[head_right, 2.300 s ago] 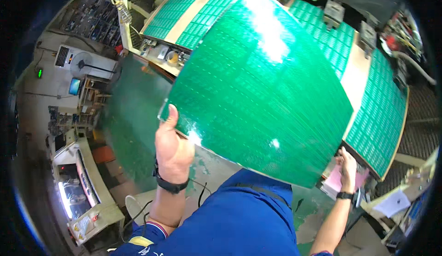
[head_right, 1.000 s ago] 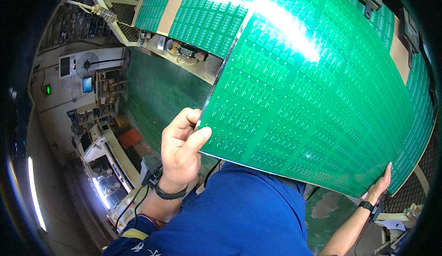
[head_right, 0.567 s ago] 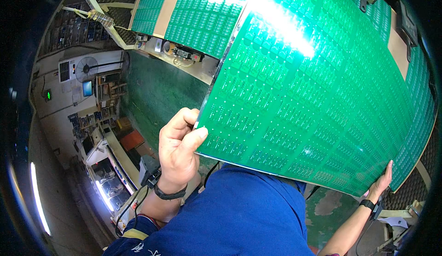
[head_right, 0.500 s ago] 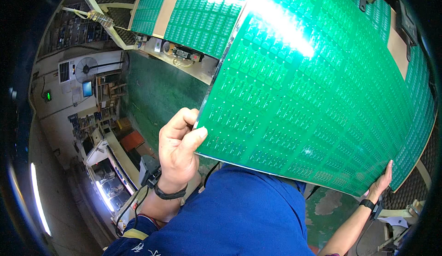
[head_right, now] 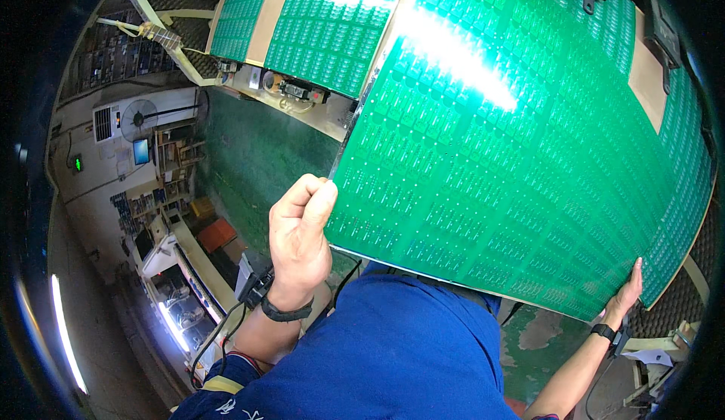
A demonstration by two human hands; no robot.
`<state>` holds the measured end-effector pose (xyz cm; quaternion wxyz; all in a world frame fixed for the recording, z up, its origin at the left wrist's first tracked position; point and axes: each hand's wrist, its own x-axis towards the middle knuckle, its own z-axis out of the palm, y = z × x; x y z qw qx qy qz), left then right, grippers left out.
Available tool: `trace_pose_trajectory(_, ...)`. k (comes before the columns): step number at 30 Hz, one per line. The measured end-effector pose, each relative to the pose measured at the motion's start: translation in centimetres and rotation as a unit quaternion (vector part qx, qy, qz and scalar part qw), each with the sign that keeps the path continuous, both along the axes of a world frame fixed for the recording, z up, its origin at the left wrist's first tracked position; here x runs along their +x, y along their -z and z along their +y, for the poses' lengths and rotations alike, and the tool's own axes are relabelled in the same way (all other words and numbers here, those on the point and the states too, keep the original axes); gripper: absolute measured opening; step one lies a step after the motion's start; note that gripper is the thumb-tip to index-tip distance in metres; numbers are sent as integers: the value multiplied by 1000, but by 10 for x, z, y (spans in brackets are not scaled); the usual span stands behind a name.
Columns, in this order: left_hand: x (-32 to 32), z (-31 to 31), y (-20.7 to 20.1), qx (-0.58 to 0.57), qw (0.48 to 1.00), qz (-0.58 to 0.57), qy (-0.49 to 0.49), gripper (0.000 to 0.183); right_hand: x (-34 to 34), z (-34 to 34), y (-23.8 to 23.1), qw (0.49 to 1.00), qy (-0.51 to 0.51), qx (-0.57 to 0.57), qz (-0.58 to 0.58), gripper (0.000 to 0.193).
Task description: The person operates industrial machinery to process green circuit board panels by loading them into the machine, inspecting them, and using a trimming tool or pliers to trim or adjust components.
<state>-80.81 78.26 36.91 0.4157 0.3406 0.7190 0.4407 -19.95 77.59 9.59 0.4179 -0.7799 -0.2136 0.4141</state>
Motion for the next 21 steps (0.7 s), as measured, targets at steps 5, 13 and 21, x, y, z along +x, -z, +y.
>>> trace_pose_trajectory(5, -5, -1, 16, -7, 998, -69, -3, 19, 10, -2, -2, 1000, -23, -8, -10, 50)
trace_pose_trajectory(13, -2, -9, 95, -159, 963, -199, 86, 15, 64, -13, -27, 996, -53, -39, -53, 45)
trace_pose_trajectory(21, 38, 7, 155, -214, 937, -211, 180, 19, 134, 3, -69, 981, -84, -69, -160, 42)
